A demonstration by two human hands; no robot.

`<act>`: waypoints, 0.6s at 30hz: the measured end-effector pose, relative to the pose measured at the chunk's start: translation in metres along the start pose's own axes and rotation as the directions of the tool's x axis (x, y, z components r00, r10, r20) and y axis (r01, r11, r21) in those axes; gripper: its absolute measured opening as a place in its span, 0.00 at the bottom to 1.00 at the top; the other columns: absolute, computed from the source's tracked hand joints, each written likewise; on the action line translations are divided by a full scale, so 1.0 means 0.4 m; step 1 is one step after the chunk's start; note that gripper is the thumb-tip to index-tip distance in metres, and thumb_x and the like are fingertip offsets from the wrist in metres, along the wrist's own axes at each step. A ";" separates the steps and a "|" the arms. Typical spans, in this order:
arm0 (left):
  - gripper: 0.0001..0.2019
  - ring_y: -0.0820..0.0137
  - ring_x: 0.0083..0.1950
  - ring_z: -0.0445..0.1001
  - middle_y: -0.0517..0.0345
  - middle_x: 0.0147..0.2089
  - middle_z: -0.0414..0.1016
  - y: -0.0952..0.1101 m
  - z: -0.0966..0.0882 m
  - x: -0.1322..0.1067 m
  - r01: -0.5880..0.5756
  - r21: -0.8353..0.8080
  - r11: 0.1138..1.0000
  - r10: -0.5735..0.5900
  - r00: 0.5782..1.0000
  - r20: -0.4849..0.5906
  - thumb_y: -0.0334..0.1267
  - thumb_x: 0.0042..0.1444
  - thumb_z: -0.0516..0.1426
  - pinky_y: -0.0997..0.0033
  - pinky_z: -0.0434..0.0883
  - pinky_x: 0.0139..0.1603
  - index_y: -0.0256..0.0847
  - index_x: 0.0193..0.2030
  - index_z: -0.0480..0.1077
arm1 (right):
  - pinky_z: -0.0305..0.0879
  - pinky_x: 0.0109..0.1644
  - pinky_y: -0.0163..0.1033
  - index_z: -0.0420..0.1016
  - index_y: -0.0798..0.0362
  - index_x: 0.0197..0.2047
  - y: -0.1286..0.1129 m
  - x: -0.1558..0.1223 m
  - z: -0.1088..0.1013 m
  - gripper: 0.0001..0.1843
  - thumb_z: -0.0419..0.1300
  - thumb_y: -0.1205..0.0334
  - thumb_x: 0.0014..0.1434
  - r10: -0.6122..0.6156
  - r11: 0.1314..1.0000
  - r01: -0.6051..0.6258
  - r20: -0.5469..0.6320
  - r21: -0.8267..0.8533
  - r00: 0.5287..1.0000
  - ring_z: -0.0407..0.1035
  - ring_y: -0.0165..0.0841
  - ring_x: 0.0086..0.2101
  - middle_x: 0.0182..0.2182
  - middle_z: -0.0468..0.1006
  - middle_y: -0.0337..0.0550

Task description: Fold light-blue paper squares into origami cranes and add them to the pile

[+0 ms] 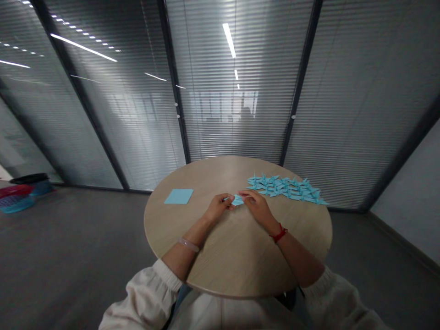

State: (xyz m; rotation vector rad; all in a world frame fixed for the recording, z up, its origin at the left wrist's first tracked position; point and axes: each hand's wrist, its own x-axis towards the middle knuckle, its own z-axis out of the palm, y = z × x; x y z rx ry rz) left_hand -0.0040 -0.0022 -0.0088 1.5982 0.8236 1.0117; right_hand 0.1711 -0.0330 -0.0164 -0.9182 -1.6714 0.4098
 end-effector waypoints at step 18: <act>0.20 0.72 0.27 0.70 0.57 0.24 0.73 0.011 0.001 -0.003 -0.083 0.320 0.944 0.096 0.995 -0.025 0.52 0.51 0.55 0.75 0.65 0.31 0.34 0.30 0.74 | 0.63 0.36 0.35 0.76 0.54 0.31 0.045 -0.001 0.006 0.12 0.57 0.55 0.56 0.176 0.981 -0.170 0.062 -0.089 0.982 0.70 0.32 0.30 0.29 0.78 0.42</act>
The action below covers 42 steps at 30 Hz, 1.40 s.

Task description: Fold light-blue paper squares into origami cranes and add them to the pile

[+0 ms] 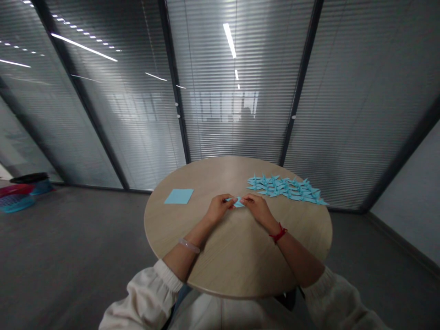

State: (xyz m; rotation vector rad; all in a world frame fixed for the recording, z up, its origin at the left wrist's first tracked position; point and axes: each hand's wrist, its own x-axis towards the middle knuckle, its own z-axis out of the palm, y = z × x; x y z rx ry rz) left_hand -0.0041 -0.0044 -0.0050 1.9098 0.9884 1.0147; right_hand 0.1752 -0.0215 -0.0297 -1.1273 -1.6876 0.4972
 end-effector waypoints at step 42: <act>0.24 0.69 0.31 0.74 0.52 0.31 0.77 0.028 0.006 -0.005 0.016 -0.212 0.977 0.003 0.996 0.086 0.56 0.45 0.59 0.71 0.70 0.34 0.33 0.36 0.74 | 0.65 0.46 0.40 0.77 0.50 0.38 -0.061 -0.009 -0.013 0.09 0.59 0.57 0.57 -0.213 0.976 0.219 -0.151 0.021 0.965 0.70 0.34 0.39 0.36 0.78 0.44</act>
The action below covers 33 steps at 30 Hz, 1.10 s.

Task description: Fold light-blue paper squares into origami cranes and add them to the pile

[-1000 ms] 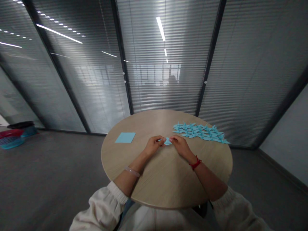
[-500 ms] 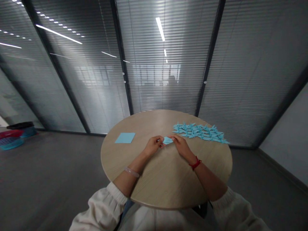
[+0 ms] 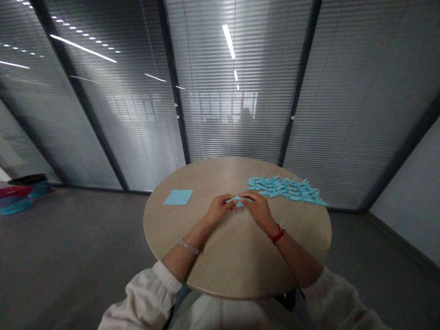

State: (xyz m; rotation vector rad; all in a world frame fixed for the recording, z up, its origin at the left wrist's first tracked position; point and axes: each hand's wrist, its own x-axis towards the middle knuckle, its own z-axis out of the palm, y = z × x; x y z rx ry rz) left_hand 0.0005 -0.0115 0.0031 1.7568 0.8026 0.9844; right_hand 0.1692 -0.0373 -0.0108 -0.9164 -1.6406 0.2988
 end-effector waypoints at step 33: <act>0.15 0.65 0.42 0.76 0.54 0.43 0.79 0.004 -0.004 -0.015 -0.194 0.421 0.886 0.262 0.959 -0.110 0.47 0.54 0.56 0.71 0.69 0.44 0.42 0.42 0.76 | 0.66 0.46 0.42 0.77 0.49 0.37 -0.012 -0.003 -0.001 0.10 0.55 0.57 0.60 -0.095 0.990 0.097 0.025 -0.104 0.995 0.70 0.36 0.38 0.34 0.76 0.44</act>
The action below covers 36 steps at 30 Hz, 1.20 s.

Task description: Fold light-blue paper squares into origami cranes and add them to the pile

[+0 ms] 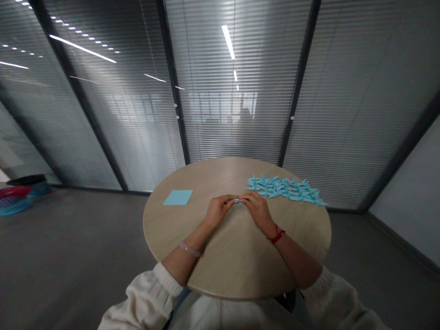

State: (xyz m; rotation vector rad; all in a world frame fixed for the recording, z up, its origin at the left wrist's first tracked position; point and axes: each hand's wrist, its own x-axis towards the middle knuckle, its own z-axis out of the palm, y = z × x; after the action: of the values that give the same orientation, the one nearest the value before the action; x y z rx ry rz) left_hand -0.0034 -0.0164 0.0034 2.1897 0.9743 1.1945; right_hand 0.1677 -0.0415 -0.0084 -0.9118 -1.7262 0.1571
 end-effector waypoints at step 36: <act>0.14 0.69 0.40 0.69 0.53 0.37 0.71 0.028 -0.028 -0.008 -0.315 0.511 0.800 0.292 0.948 0.127 0.40 0.64 0.44 0.71 0.65 0.40 0.39 0.40 0.68 | 0.65 0.47 0.42 0.72 0.51 0.39 -0.024 0.000 -0.010 0.09 0.51 0.61 0.63 -0.140 0.982 0.135 -0.023 -0.135 0.990 0.68 0.35 0.40 0.36 0.75 0.44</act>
State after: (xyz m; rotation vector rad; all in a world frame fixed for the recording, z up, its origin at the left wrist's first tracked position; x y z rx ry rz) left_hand -0.0098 -0.0253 0.0151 2.8886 1.0540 1.0955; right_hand 0.1666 -0.0496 -0.0019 -0.8828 -1.7794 -0.0645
